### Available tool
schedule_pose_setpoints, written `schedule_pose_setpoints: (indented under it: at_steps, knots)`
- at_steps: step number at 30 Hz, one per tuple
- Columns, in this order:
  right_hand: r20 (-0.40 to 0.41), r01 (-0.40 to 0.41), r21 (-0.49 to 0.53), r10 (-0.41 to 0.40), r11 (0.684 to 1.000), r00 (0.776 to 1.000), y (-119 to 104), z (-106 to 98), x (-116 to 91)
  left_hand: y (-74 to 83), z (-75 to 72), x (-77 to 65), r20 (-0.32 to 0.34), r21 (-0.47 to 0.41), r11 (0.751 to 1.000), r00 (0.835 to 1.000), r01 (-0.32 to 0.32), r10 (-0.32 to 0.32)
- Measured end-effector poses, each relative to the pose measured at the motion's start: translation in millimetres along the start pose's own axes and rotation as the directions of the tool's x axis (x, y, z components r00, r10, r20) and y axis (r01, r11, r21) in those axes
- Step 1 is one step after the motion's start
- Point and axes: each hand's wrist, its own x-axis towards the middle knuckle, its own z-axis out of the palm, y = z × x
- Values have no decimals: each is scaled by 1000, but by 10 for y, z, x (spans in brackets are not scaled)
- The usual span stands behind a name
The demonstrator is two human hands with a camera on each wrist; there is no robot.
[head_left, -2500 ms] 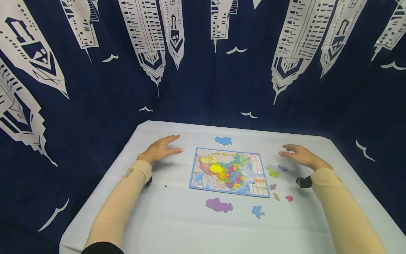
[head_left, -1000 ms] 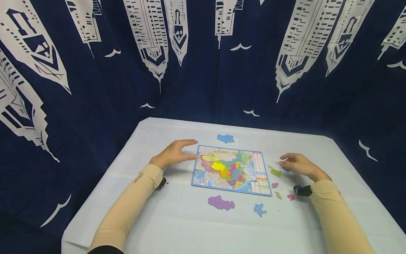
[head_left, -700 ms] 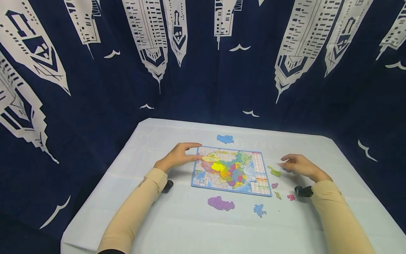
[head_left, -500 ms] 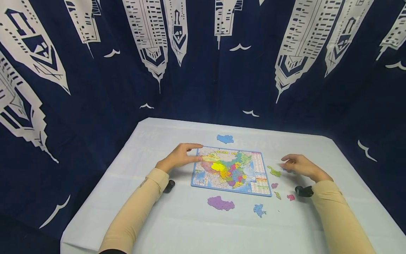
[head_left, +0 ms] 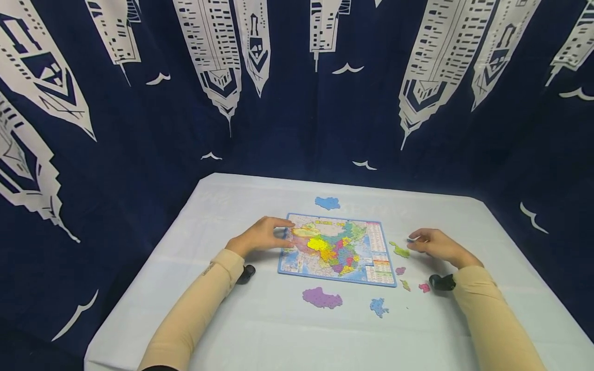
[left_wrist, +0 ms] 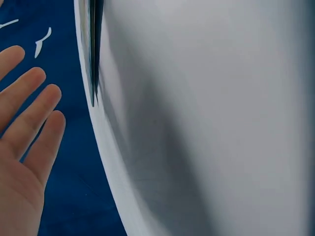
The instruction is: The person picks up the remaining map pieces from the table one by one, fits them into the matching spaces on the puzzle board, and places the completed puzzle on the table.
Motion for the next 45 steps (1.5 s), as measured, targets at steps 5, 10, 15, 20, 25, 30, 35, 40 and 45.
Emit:
schedule_pose_setpoints:
  at_steps: [5, 10, 15, 20, 25, 30, 35, 40, 45]
  knots:
    - [6, -16, -12, 16, 1000, 1000, 16, 20, -4, -19, 36, 12, 45, 36, 999, 999, -16, 15]
    - [1, 2, -1, -2, 1000, 1000, 15, 47, 24, -38, 49, 7, 72, 58, 998, 997, -26, 22]
    - [1, 26, 10, -26, 1000, 1000, -1, 77, 61, -61, 57, -9, 95, 84, 996, 995, -18, 10]
    - [0, 22, 4, -22, 1000, 1000, 15, 95, 85, -60, 71, 1, 116, 97, 995, 993, -16, 5]
    - [-2, 7, 1, -7, 1000, 1000, 43, 107, 107, -46, 86, 18, 123, 105, 994, 992, -36, 23]
    - [10, -18, 7, 18, 1000, 1000, 47, 115, 98, -56, 99, 18, 132, 110, 992, 990, -55, 41]
    - [21, -18, 11, 17, 1000, 1000, 45, 114, 87, -74, 103, 0, 141, 116, 992, 989, -51, 35]
    - [30, -24, 22, 23, 999, 999, 55, 115, 91, -87, 102, -6, 147, 125, 990, 988, -63, 44]
    - [30, -25, 25, 25, 999, 999, 44, 121, 77, -92, 98, -9, 166, 145, 987, 985, -73, 48]
